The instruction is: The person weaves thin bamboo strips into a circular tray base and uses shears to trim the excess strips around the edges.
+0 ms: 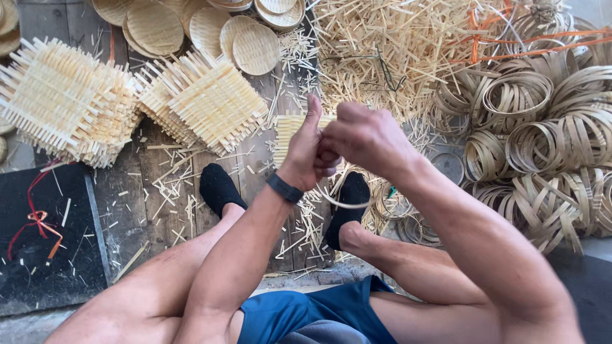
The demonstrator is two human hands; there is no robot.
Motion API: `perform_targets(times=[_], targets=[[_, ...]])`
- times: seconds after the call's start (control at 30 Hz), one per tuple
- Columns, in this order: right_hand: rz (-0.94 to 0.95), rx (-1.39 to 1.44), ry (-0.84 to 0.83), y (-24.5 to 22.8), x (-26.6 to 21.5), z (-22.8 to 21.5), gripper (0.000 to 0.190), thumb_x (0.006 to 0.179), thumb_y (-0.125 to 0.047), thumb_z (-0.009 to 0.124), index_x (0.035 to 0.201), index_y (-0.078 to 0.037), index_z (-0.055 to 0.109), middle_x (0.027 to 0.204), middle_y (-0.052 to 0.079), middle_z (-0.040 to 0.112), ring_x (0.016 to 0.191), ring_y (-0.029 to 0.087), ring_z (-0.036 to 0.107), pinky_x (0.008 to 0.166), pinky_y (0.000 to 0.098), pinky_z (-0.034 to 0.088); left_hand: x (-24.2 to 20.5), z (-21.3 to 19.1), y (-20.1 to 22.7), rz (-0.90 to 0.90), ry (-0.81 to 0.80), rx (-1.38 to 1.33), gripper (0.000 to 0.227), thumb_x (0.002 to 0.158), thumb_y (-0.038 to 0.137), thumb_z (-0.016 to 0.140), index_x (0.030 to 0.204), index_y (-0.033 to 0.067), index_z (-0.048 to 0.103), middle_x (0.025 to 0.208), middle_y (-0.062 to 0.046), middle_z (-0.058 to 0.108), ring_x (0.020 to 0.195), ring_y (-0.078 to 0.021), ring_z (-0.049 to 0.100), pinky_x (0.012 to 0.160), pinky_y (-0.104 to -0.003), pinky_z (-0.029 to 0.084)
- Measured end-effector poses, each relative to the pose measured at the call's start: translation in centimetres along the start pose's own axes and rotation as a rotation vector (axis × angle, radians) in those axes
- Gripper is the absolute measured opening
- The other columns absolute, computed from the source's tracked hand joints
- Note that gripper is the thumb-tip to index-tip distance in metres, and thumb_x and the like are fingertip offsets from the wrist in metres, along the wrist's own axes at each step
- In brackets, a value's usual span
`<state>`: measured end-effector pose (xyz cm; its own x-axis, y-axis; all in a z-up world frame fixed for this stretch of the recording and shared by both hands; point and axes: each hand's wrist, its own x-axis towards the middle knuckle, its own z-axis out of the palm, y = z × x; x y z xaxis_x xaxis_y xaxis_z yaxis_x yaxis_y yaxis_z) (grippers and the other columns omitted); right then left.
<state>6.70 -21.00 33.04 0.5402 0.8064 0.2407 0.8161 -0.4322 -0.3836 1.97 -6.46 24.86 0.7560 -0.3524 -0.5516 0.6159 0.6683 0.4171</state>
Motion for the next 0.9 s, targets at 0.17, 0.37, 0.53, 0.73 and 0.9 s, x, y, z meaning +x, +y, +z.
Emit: perform_targets(times=[0.17,0.37,0.53,0.73,0.9], targets=[[0.762,1.128,0.167,3.6,-0.3,0.7,0.029,0.096,-0.024,0.064,0.113,-0.001,0.068,0.084,0.005,0.072,0.075,0.016,0.072,0.07,0.0338,0.066,0.3,-3.3,1.6,0.427,-0.017,-0.263,0.049,0.092,0.057,0.069,0.105,0.0105,0.072,0.066,0.005,0.045,0.057,-0.0077,0.04,0.055,-0.025,0.035],[0.711,1.736,0.263,4.9,-4.1,4.3,0.034,0.104,-0.03,0.066,0.1,0.003,0.074,0.068,0.001,0.055,0.061,0.012,0.052,0.053,0.0293,0.044,-0.8,-4.3,3.6,0.26,-0.037,-0.025,0.029,0.091,0.031,0.067,0.086,0.002,0.068,0.062,0.002,0.052,0.052,-0.0079,0.044,0.048,-0.024,0.036],[0.876,1.894,0.245,5.5,-4.4,6.3,0.044,0.102,-0.039,0.066,0.076,-0.003,0.069,0.059,-0.003,0.041,0.055,0.01,0.04,0.049,0.0261,0.033,0.7,-4.7,2.9,0.108,-0.024,-0.016,0.033,0.092,0.033,0.07,0.077,0.0032,0.067,0.049,0.008,0.037,0.039,-0.0046,0.029,0.036,-0.023,0.024],[0.886,1.962,0.146,5.4,-4.7,7.9,0.051,0.101,-0.038,0.066,0.059,-0.013,0.049,0.056,-0.004,0.035,0.05,0.007,0.03,0.043,0.0237,0.025,1.4,-5.8,1.9,0.116,0.15,0.052,0.028,0.093,0.025,0.068,0.075,0.0032,0.067,0.05,0.007,0.037,0.04,-0.0045,0.027,0.037,-0.022,0.021],[0.969,1.851,0.038,5.4,-5.0,8.7,0.056,0.099,-0.042,0.068,0.056,-0.017,0.039,0.053,-0.007,0.029,0.047,0.006,0.027,0.039,0.0223,0.02,2.4,-6.4,0.3,0.191,0.136,-0.164,0.033,0.09,0.017,0.069,0.064,0.0139,0.049,0.048,0.005,0.039,0.035,-0.0062,0.029,0.032,-0.024,0.021]])
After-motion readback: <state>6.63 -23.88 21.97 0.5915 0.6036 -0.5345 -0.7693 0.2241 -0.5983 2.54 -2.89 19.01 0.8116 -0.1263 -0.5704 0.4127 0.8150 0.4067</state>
